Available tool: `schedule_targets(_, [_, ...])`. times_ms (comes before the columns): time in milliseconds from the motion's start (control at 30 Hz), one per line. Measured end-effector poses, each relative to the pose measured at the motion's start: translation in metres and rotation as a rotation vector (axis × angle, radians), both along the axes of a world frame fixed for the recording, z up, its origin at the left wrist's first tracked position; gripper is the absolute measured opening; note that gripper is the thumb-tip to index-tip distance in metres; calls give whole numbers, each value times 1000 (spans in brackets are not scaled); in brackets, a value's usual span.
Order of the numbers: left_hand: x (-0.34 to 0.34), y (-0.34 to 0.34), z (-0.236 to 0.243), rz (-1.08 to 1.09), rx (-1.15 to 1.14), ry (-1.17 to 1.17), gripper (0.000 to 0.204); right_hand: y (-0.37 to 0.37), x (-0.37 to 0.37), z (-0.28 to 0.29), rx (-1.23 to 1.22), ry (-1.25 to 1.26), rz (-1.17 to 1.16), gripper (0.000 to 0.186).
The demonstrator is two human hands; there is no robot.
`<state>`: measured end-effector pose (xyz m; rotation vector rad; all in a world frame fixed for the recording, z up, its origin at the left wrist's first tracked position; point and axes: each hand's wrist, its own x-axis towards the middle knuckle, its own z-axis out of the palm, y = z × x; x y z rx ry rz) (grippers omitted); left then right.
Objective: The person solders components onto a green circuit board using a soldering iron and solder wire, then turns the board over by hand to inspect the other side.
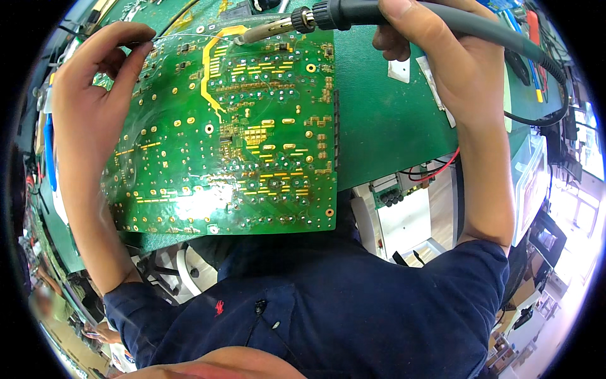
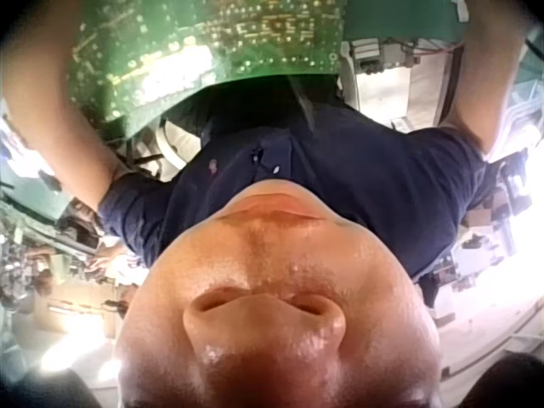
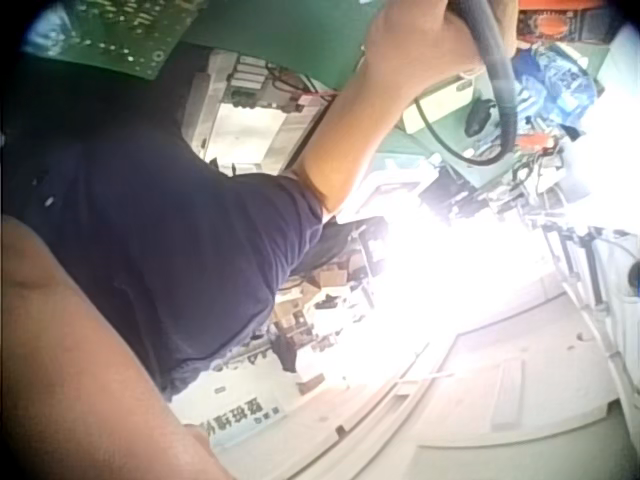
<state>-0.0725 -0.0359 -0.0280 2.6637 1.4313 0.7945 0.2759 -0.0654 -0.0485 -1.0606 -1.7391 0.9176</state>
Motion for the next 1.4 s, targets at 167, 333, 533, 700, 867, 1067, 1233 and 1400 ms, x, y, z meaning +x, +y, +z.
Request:
schedule_targets(167, [-1,2,0,-16,-38,-12,15,-2,-1,1,16,-14,1,32])
schedule_targets(333, [0,4,-1,-45,-12,-23,15,-2,-5,3,49,-51,14,32])
schedule_targets(533, [3,0,0,-30,-13,-23,14,-6,-9,8,69,-119,-45,31])
schedule_targets(700, [2,-1,2,-25,-28,-13,14,-8,-13,11,107,-137,-34,30])
schedule_targets(867, [0,-1,3,-44,-25,-31,14,-10,-17,15,134,-172,-52,29])
schedule_targets(1067, [1,-1,2,-85,9,-47,14,-12,-20,17,100,-167,-76,28])
schedule_targets(1233, [-1,2,3,-108,-27,3,15,-14,-22,17,92,-190,-141,27])
schedule_targets(1400, [2,5,4,-172,52,-107,8,-11,-22,17,66,-107,-129,26])
